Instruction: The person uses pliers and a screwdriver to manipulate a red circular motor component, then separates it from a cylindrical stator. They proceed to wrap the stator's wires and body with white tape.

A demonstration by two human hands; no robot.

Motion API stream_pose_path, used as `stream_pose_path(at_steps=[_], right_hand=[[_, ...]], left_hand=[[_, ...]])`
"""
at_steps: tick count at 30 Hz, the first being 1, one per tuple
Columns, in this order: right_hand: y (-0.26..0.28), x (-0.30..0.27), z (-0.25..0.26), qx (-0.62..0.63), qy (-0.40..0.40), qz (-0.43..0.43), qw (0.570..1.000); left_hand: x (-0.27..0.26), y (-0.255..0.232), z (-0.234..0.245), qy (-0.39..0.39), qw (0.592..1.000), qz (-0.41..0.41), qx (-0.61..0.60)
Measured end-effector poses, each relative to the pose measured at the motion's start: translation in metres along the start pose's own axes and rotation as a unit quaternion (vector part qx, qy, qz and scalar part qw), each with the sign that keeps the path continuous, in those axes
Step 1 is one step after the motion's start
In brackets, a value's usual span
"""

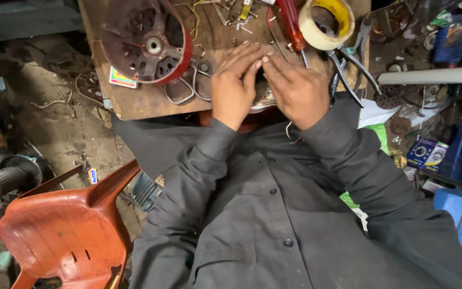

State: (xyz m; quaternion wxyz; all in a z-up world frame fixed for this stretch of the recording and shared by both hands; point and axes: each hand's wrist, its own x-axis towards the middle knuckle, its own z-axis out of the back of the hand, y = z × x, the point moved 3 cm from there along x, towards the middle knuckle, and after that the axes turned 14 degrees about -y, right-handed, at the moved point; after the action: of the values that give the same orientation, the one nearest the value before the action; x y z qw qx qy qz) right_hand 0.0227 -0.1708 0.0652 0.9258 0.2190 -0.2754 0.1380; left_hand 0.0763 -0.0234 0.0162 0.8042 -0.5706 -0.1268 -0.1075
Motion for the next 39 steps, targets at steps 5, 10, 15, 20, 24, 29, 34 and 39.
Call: stream_pose_path(at_steps=[5, 10, 15, 20, 24, 29, 34, 39], right_hand=[[-0.023, 0.001, -0.002, 0.324, -0.011, -0.202, 0.924], [-0.025, -0.001, -0.021, 0.376, -0.036, -0.422, 0.824], [-0.019, 0.016, -0.016, 0.263, -0.047, -0.242, 0.933], [0.016, 0.024, -0.004, 0.010, -0.042, -0.062, 0.997], [0.019, 0.024, 0.002, 0.042, -0.063, -0.083, 0.994], [0.029, 0.016, 0.003, -0.010, -0.082, -0.043, 0.996], [0.037, 0.015, 0.003, -0.115, -0.013, 0.020, 0.993], [0.036, 0.011, 0.003, -0.099, -0.037, 0.036, 0.994]], left_hand=[[0.005, 0.003, 0.003, 0.021, 1.000, 0.008, -0.019], [0.001, 0.005, 0.003, 0.017, 1.000, 0.013, -0.018], [0.001, 0.007, 0.000, 0.006, 1.000, 0.013, -0.005], [-0.001, 0.007, -0.002, 0.004, 1.000, -0.001, 0.000], [-0.002, 0.005, 0.002, -0.001, 1.000, -0.011, 0.000], [-0.006, 0.007, -0.001, -0.005, 1.000, -0.012, -0.004], [-0.004, 0.008, 0.001, -0.011, 0.999, -0.044, 0.003], [-0.001, 0.012, -0.001, -0.012, 0.998, -0.063, 0.002]])
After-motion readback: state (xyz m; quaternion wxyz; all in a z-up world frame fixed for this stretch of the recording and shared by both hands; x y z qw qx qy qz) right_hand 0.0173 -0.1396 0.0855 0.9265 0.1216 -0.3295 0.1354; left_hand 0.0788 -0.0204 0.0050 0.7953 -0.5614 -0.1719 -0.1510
